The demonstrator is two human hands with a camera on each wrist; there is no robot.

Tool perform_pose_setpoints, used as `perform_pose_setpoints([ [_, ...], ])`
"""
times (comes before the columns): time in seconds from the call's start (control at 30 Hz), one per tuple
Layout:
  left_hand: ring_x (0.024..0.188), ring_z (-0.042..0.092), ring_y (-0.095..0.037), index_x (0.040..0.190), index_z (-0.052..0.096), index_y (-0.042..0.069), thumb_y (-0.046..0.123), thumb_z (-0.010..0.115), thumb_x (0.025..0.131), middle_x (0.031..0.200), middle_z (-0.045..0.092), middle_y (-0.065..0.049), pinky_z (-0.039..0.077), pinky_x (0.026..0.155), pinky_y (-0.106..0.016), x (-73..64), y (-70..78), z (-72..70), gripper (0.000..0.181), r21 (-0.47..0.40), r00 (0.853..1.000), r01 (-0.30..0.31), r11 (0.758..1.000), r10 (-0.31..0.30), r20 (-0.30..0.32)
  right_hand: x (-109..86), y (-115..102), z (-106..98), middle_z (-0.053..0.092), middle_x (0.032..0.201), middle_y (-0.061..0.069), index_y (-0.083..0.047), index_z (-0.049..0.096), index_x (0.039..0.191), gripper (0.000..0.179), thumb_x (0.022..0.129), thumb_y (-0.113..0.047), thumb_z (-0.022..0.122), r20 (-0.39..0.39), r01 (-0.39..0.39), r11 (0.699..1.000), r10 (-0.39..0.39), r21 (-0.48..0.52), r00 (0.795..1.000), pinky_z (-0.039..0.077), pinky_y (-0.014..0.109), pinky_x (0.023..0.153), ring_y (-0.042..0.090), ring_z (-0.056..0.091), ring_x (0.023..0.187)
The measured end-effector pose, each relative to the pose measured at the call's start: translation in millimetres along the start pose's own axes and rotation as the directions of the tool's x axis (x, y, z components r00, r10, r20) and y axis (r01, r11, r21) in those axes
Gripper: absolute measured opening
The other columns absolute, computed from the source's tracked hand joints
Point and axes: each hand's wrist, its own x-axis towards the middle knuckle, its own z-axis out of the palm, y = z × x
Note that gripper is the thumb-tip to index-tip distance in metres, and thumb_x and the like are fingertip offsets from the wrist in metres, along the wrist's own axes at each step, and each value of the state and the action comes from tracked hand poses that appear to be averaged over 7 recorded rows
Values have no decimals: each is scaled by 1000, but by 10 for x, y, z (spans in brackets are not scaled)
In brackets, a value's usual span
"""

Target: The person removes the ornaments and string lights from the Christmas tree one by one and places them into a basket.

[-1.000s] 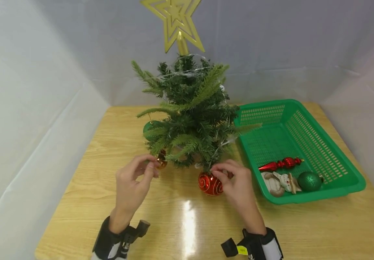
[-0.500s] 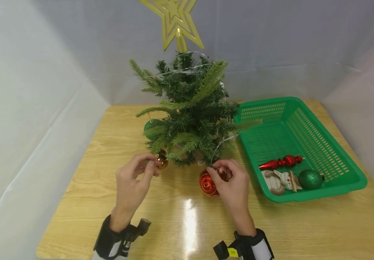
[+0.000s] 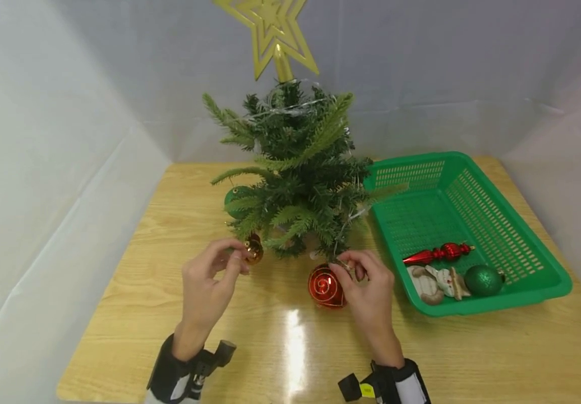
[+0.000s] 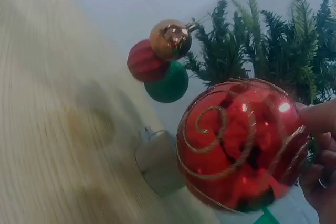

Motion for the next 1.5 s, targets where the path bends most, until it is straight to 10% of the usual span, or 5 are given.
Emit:
perform_pose_setpoints([
  [0.37,60,66,-19,101,65,-3,-10,55,89,83,69,-17,56,57,-22,-7,19,17,18,-17,1000,-3,1000,2,-8,-77,141,-50,63,87,5,5,66,103,18,86,4,69,89,-302,942,291,147,952,47,18,63,11,55,73],
  [0.83,59,65,-21,109,65,-8,-6,54,91,84,69,-19,56,58,-22,20,-4,24,21,6,999,-30,1000,30,-29,33,111,-151,66,97,2,6,65,115,24,92,3,61,319,-308,935,241,177,917,50,22,65,11,59,81],
  [1.1,59,63,-18,121,62,-5,3,51,95,83,67,-15,55,59,-22,129,0,15,29,115,982,-137,984,150,-111,52,40,-41,69,82,13,0,70,100,18,83,5,72,-11,-101,994,100,-41,995,44,17,59,8,58,68],
  [1.33,71,60,-20,120,64,0,20,53,98,114,56,-18,54,63,-25,187,35,34,32,113,991,-26,993,40,-127,65,20,56,71,76,6,6,63,96,16,82,5,73,-190,-240,960,266,146,945,42,18,54,8,63,70],
  [1.5,94,60,-21,113,70,4,38,49,101,136,49,-17,50,70,-28,207,-7,50,42,105,998,43,994,-38,-51,112,-38,108,72,77,-3,0,56,95,18,85,5,70,-79,-420,827,479,373,874,49,20,62,13,66,75],
])
